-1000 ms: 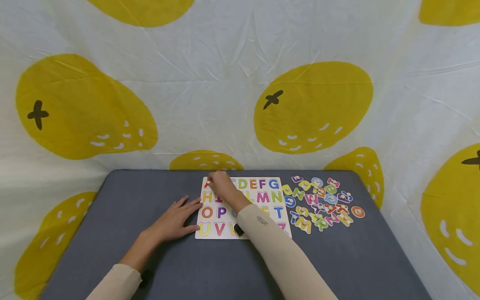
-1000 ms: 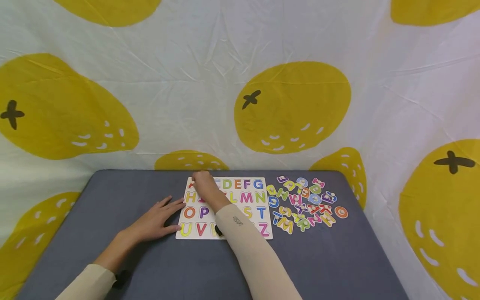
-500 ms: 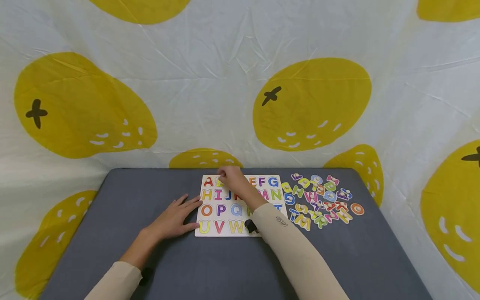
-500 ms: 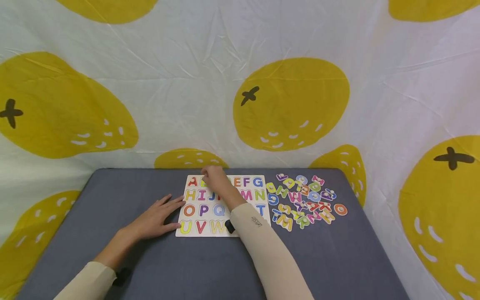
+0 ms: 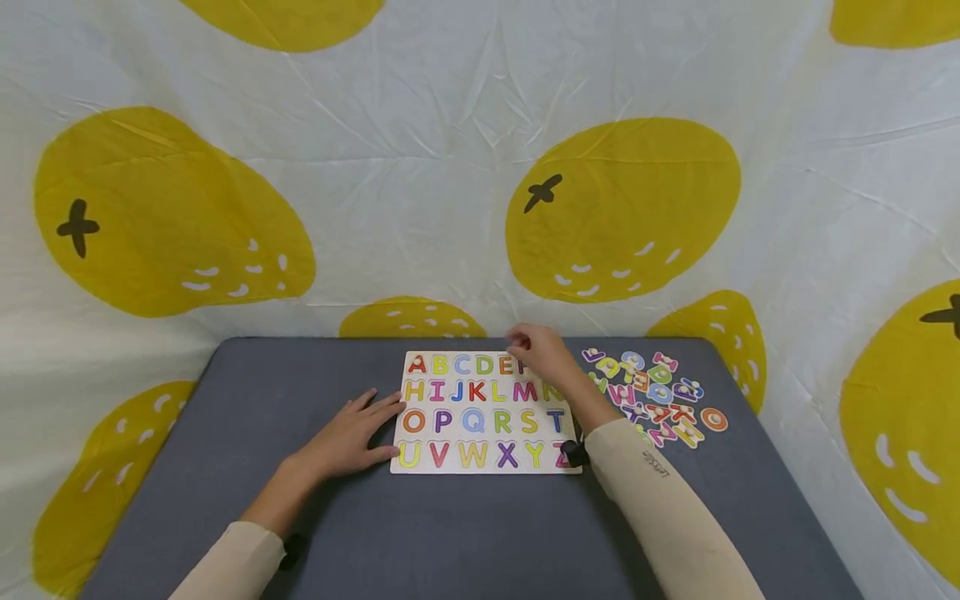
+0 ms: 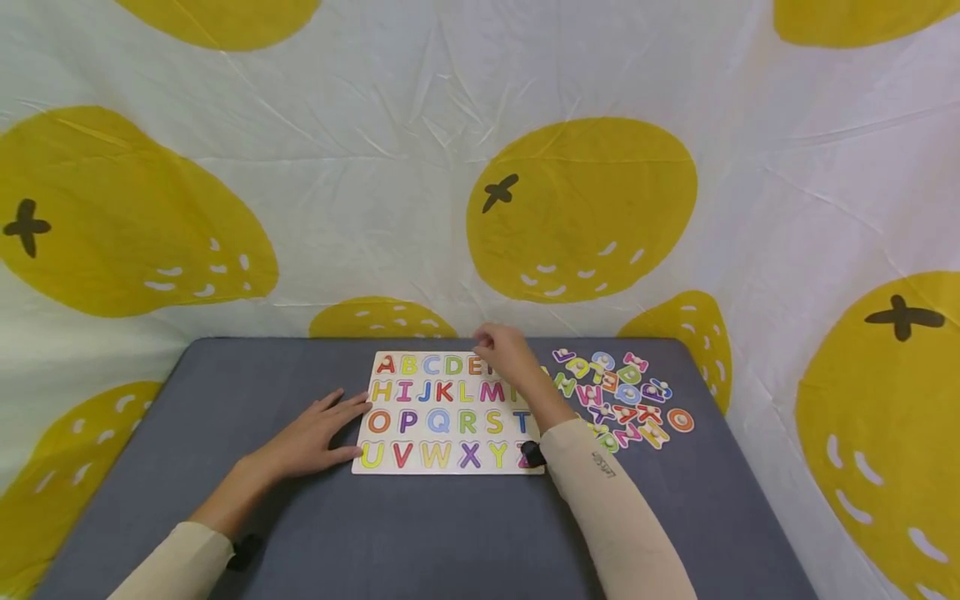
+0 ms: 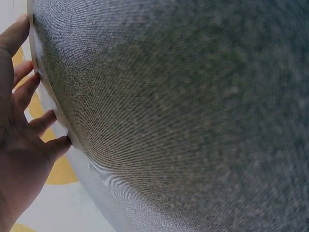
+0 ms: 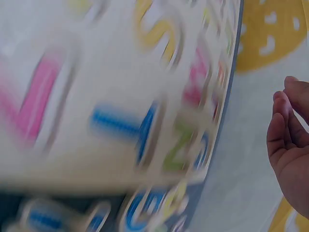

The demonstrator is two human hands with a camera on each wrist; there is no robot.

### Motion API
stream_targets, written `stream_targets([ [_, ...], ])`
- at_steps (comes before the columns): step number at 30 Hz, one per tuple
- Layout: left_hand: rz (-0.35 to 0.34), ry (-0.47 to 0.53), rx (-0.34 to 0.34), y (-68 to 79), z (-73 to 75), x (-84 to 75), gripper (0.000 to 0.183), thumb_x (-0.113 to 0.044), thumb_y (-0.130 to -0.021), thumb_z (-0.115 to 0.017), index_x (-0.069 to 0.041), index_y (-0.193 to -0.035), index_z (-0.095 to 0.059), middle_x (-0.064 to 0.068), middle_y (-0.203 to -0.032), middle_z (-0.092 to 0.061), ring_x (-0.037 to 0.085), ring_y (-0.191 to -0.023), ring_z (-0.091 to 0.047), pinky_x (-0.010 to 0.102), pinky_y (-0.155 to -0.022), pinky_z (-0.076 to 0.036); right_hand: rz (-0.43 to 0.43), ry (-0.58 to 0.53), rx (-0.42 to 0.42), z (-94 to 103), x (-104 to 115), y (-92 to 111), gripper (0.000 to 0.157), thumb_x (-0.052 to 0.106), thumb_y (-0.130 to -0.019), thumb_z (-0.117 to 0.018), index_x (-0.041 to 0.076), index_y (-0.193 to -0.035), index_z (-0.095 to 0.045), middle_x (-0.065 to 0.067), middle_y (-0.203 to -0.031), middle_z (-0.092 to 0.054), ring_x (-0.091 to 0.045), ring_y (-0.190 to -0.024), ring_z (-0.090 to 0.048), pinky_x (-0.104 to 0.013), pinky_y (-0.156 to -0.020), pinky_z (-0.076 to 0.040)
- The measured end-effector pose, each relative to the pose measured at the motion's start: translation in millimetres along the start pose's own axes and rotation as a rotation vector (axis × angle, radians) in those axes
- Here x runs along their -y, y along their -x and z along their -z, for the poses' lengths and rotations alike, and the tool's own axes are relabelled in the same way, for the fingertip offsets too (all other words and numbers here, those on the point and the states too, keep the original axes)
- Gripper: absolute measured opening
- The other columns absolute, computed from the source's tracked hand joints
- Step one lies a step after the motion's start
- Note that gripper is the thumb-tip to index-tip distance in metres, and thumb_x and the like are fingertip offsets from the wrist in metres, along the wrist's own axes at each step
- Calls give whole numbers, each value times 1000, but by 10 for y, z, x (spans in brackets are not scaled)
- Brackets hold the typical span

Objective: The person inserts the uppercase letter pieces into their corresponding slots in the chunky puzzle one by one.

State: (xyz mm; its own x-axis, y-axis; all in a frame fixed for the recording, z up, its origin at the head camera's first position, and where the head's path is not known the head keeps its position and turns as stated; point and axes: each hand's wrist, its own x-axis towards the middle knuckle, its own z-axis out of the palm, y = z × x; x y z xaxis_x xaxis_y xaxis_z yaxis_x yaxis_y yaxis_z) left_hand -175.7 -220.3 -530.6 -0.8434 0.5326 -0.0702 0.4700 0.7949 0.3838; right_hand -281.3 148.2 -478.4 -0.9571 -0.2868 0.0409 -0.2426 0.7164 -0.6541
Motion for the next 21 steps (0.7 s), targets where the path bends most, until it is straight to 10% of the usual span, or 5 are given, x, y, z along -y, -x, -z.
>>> stream_targets([
  [21,16,7,11,-12,-8,-8,78,-50,-93,-73,-20,-159,-43,3,-167,-37,47,-155,-24,74,-117,-23,-128,186,-37,411,-829,541,19,17,-95,-74,0,-103,-72,-7,-82,-65,-19,-72,-55,-31,-66,-44],
])
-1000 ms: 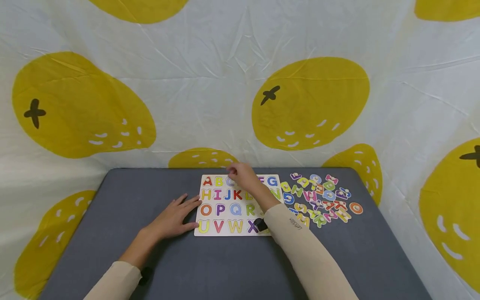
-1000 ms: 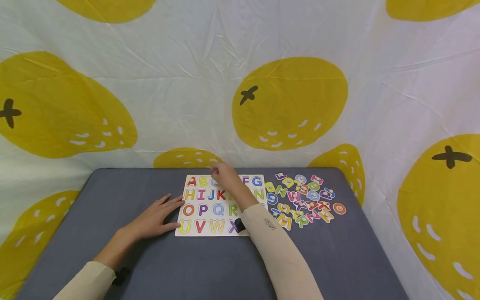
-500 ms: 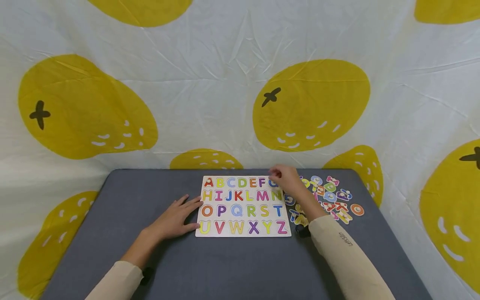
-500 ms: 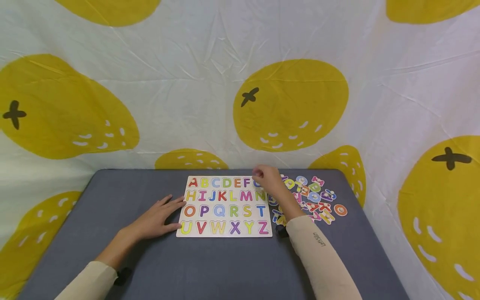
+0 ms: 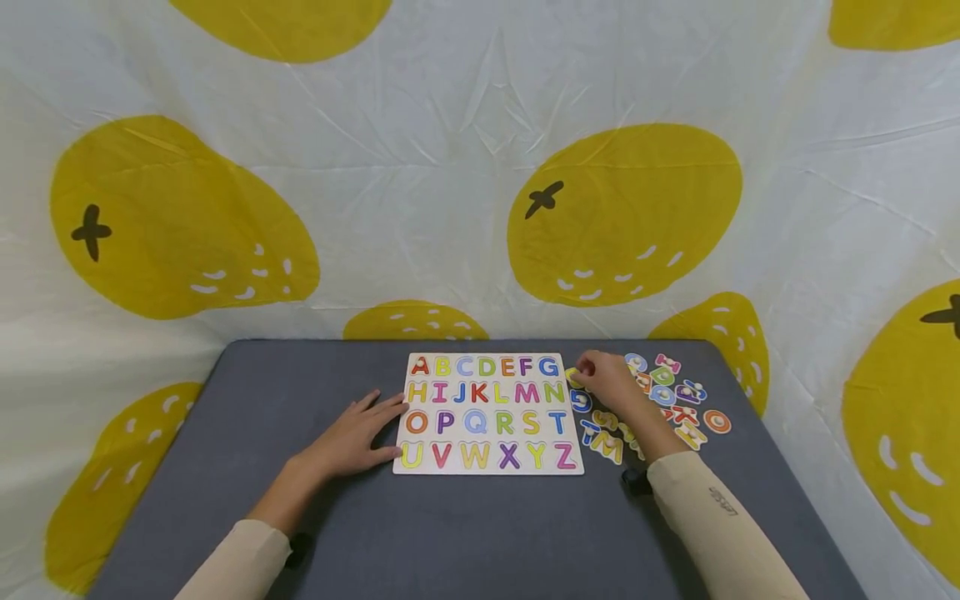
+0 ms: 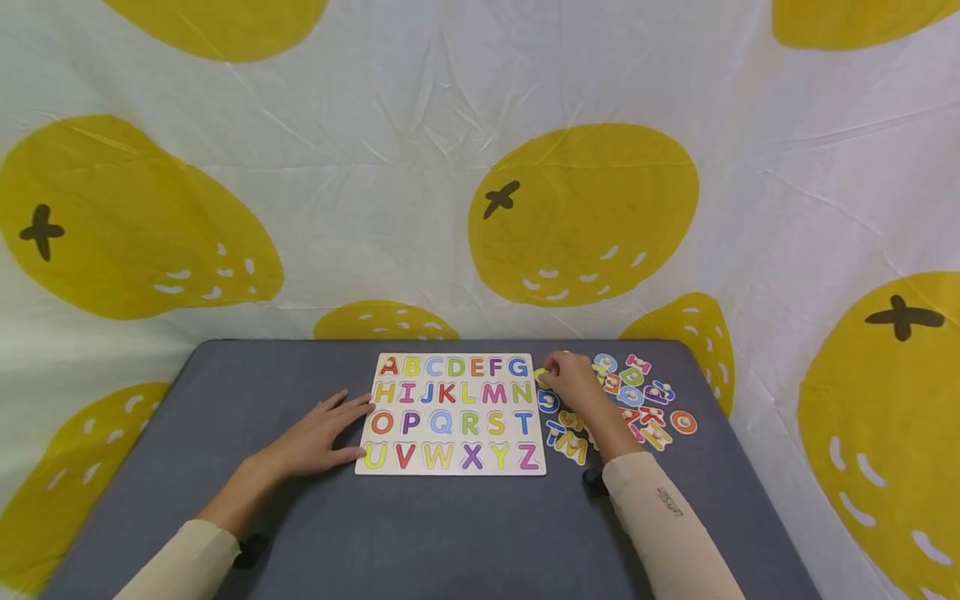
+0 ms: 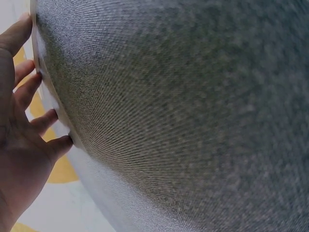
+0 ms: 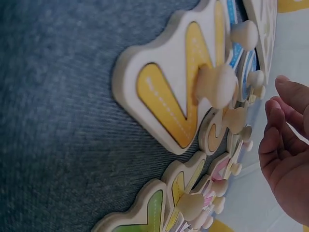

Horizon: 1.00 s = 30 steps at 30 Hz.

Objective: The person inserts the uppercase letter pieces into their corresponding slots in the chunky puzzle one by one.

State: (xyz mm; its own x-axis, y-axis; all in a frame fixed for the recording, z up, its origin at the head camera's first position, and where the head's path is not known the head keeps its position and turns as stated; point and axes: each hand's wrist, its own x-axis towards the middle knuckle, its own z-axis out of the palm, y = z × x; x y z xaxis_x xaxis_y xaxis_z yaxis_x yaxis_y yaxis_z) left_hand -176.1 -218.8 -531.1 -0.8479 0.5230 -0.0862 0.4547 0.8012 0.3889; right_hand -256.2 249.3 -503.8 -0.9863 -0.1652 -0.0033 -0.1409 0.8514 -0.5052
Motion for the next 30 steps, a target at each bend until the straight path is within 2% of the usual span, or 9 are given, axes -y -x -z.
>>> stream_targets([
  [9,11,5,7,7,-19,5,79,-51,-93,-72,-20,-159,-43,4,-167,-38,47,-155,-24,74,-118,-23,-59,43,51,-107,-82,-57,20,23,-95,-75,4,-96,-68,-8,-84,-64,-20,-72,-56,-33,-66,-46],
  [15,9,7,-2,21,-26,-3,78,-50,-93,-72,-19,-159,-44,3,-166,-39,47,-155,-25,74,-117,-23,-51,61,29,-166,-81,-70,18,20,-94,-75,3,-93,-68,-9,-84,-66,-20,-71,-58,-34,-67,-48],
  [21,-2,10,-15,11,-26,-12,76,-49,-93,-73,-19,-158,-45,3,-166,-39,47,-155,-25,75,-117,-24,-74,52,-6,-105,-29,-44,16,17,-94,-74,3,-92,-68,-9,-81,-65,-20,-69,-56,-33,-64,-46],
  [30,9,7,-14,1,-20,-9,77,-50,-93,-73,-20,-158,-45,2,-167,-38,46,-155,-25,74,-117,-24,0,8,-37,-78,88,-91,14,18,-96,-73,5,-101,-73,-8,-88,-69,-21,-78,-60,-38,-72,-51],
])
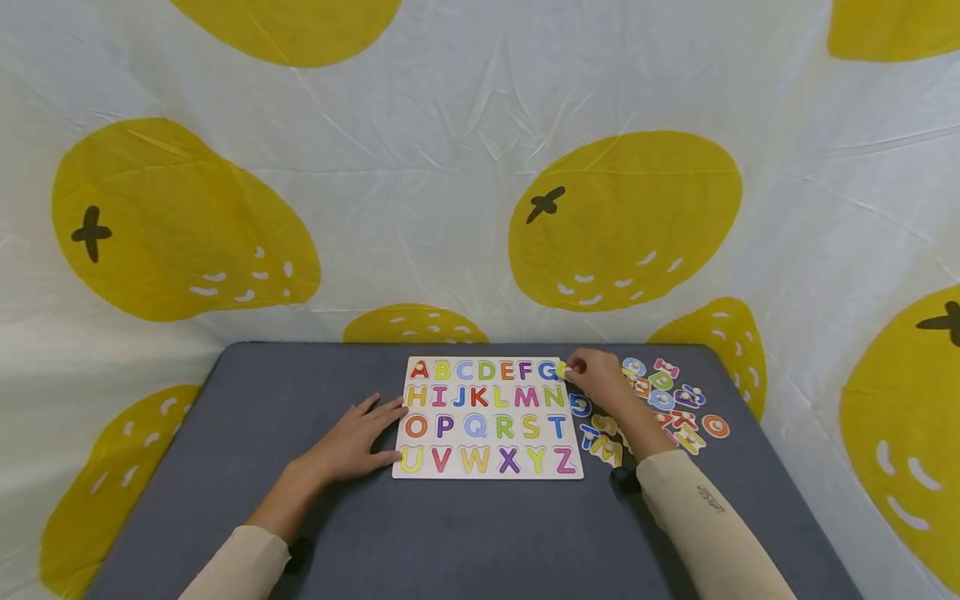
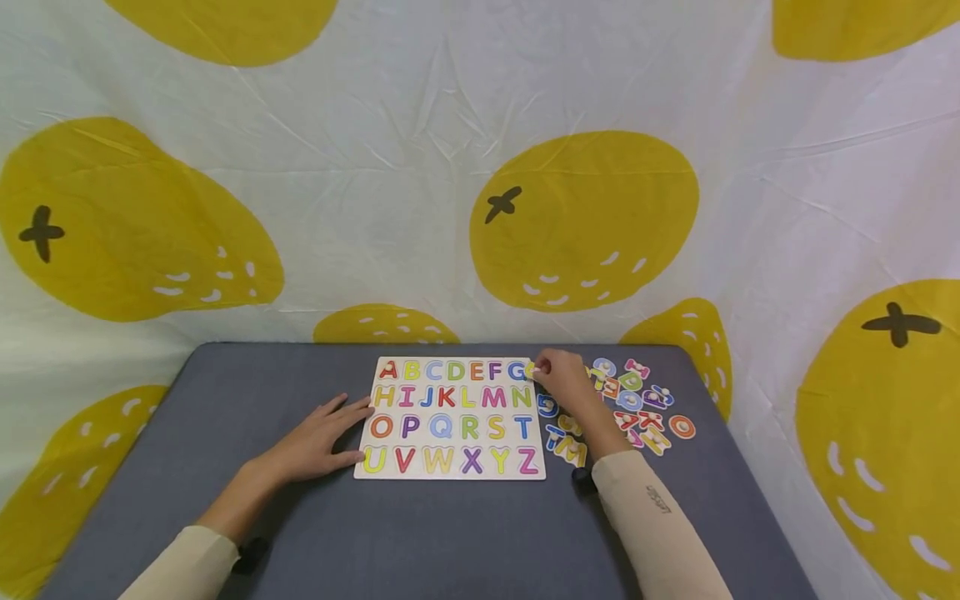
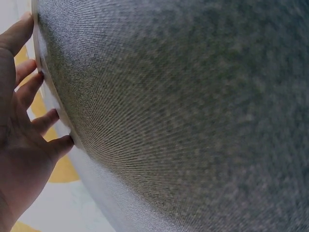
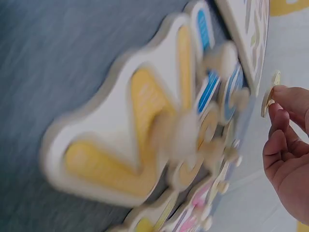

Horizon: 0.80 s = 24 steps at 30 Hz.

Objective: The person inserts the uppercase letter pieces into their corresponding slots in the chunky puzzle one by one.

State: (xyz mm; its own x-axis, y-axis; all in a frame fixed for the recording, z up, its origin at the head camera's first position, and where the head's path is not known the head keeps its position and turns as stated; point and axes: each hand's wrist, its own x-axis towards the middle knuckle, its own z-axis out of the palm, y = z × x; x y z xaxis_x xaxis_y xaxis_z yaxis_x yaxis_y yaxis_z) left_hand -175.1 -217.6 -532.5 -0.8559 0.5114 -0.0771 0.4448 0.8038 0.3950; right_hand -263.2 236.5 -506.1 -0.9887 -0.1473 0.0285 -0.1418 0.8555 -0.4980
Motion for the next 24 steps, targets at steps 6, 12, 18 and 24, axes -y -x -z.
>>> stream_targets([
  [6,12,6,9,3,5,-1,77,-50,-93,-73,-20,-158,-44,2,-167,-38,45,-156,-24,73,-118,-22,62,-23,25,-107,220,-103,11,17,-99,-71,7,-103,-73,-8,-93,-70,-22,-85,-63,-39,-76,-53],
  [12,-1,6,4,2,9,4,77,-49,-93,-73,-20,-158,-44,3,-167,-38,46,-155,-25,74,-118,-23,138,-75,39,-232,506,-201,11,13,-99,-70,6,-105,-75,-7,-96,-72,-21,-88,-65,-40,-81,-56],
  [18,-7,3,3,15,9,4,77,-49,-93,-73,-20,-158,-45,3,-167,-38,47,-155,-25,74,-117,-23,204,-98,77,-390,809,-326,11,11,-98,-70,7,-106,-76,-5,-96,-72,-18,-86,-65,-35,-79,-56],
  [24,-9,13,1,13,16,-3,77,-48,-93,-74,-19,-158,-45,4,-166,-39,47,-155,-26,74,-117,-23,222,-111,120,-567,1041,-458,8,9,-97,-71,9,-103,-77,-4,-95,-72,-17,-86,-63,-33,-81,-55],
])
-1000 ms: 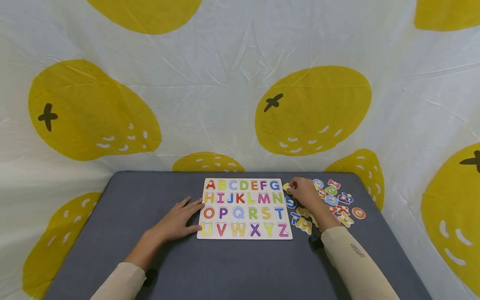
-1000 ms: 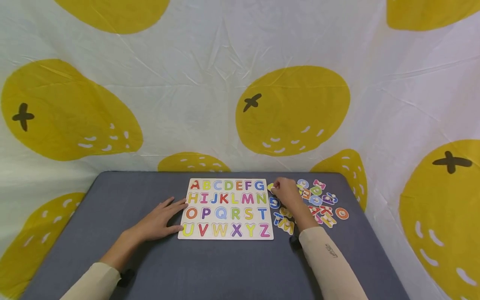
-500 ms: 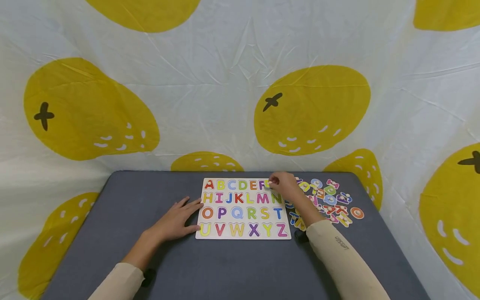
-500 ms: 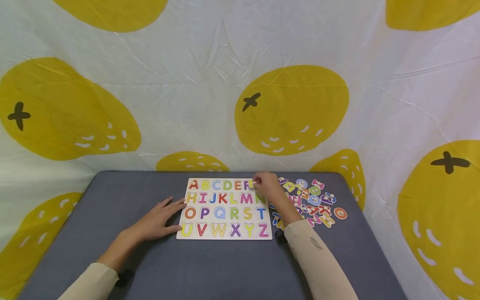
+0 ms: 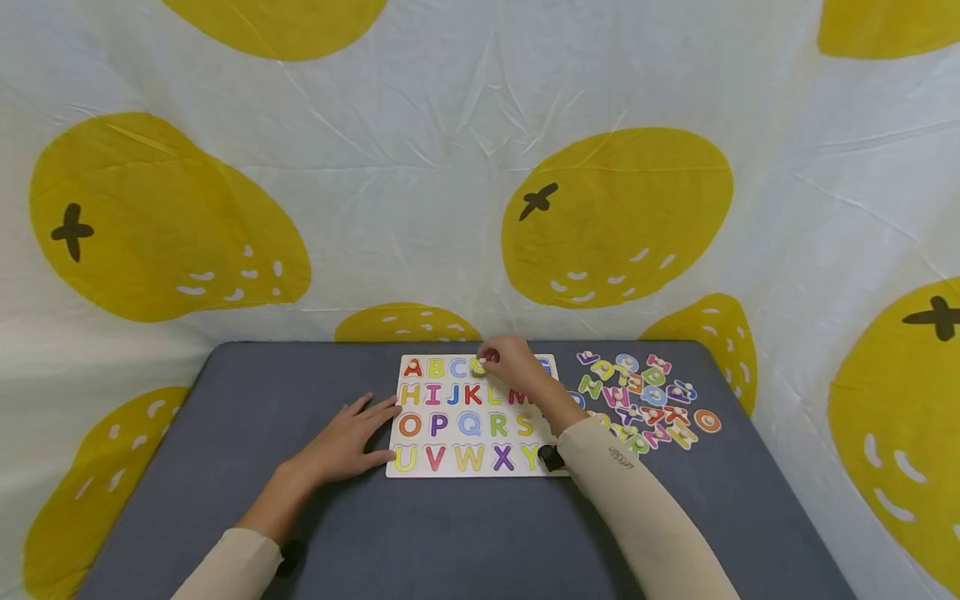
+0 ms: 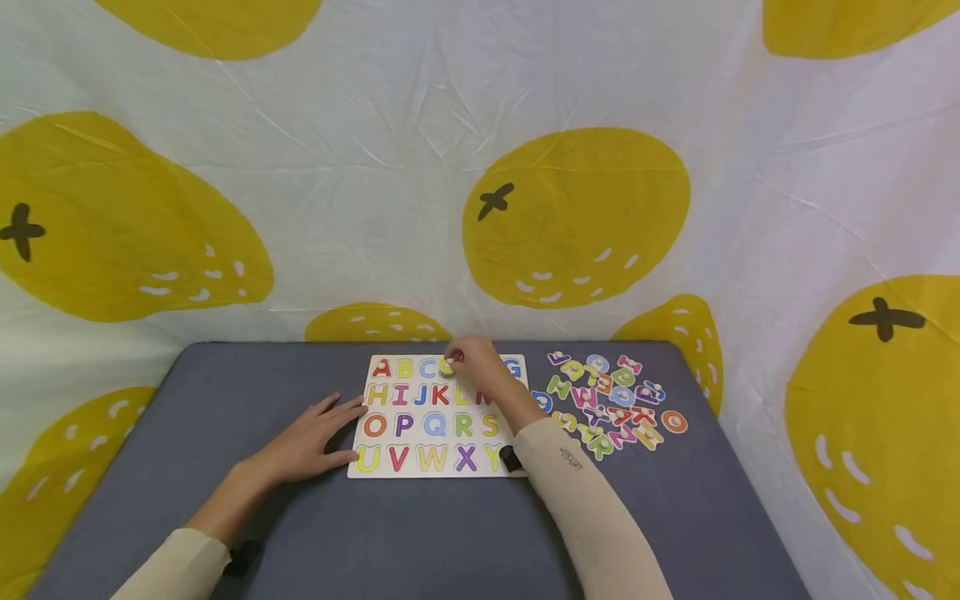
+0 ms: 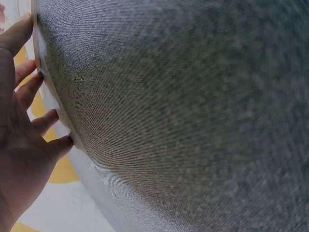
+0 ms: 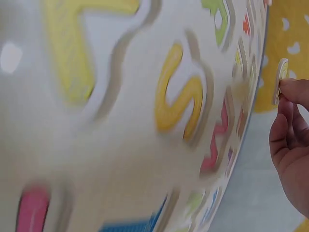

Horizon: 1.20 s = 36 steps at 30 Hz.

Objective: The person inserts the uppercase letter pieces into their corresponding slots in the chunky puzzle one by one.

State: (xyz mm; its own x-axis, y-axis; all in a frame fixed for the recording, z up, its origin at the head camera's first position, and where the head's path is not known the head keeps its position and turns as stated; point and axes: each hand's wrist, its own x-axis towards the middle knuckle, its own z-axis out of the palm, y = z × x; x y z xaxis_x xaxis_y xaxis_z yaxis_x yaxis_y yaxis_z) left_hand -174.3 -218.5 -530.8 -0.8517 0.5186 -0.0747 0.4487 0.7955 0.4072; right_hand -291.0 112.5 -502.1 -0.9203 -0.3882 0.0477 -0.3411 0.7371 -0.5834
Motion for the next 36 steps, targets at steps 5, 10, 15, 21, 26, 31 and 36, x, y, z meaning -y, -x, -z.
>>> stream_targets([
  [5,3,-1,0,1,8,2,78,-48,-93,-74,-19,-158,-45,4,-166,-39,47,-155,-25,74,-117,-23,12,-3,58,-177,131,-149,8,10,-97,-71,9,-102,-77,-3,-95,-70,-16,-87,-62,-31,-82,-54],
  [10,0,1,2,-4,16,-4,77,-48,-93,-74,-19,-158,-45,3,-166,-39,47,-155,-25,75,-117,-24,60,6,96,-326,269,-270,10,8,-98,-69,8,-105,-77,-4,-96,-71,-17,-89,-63,-31,-82,-55],
  [15,0,-5,3,-2,7,-17,77,-48,-93,-74,-19,-158,-46,4,-166,-39,48,-154,-26,75,-116,-24,98,79,121,-460,387,-359,13,9,-99,-67,10,-107,-77,-5,-103,-72,-17,-93,-63,-30,-86,-55],
  [21,-6,-10,-11,-9,-22,-1,76,-48,-93,-74,-18,-158,-46,4,-166,-39,48,-154,-27,75,-116,-25,96,166,111,-571,489,-412,17,9,-101,-64,12,-111,-78,-5,-110,-72,-19,-100,-65,-37,-100,-54],
  [26,-8,-11,-11,-2,-26,3,77,-49,-93,-73,-19,-158,-45,4,-166,-39,48,-154,-26,75,-115,-25,113,227,117,-616,536,-423,20,10,-105,-59,13,-113,-77,-6,-113,-71,-21,-107,-67,-44,-115,-45],
  [31,-7,-11,-18,-3,-32,4,76,-49,-93,-73,-19,-158,-45,4,-166,-39,47,-154,-26,75,-116,-24,101,266,110,-615,543,-428,18,13,-104,-61,14,-113,-77,-4,-113,-70,-20,-106,-67,-32,-99,-55],
  [36,-5,-15,-19,-3,-27,8,75,-49,-94,-72,-19,-158,-45,4,-166,-40,47,-154,-27,75,-116,-25,65,231,116,-597,551,-427,17,12,-103,-63,14,-113,-77,-4,-114,-69,-20,-106,-66,-33,-98,-56],
])
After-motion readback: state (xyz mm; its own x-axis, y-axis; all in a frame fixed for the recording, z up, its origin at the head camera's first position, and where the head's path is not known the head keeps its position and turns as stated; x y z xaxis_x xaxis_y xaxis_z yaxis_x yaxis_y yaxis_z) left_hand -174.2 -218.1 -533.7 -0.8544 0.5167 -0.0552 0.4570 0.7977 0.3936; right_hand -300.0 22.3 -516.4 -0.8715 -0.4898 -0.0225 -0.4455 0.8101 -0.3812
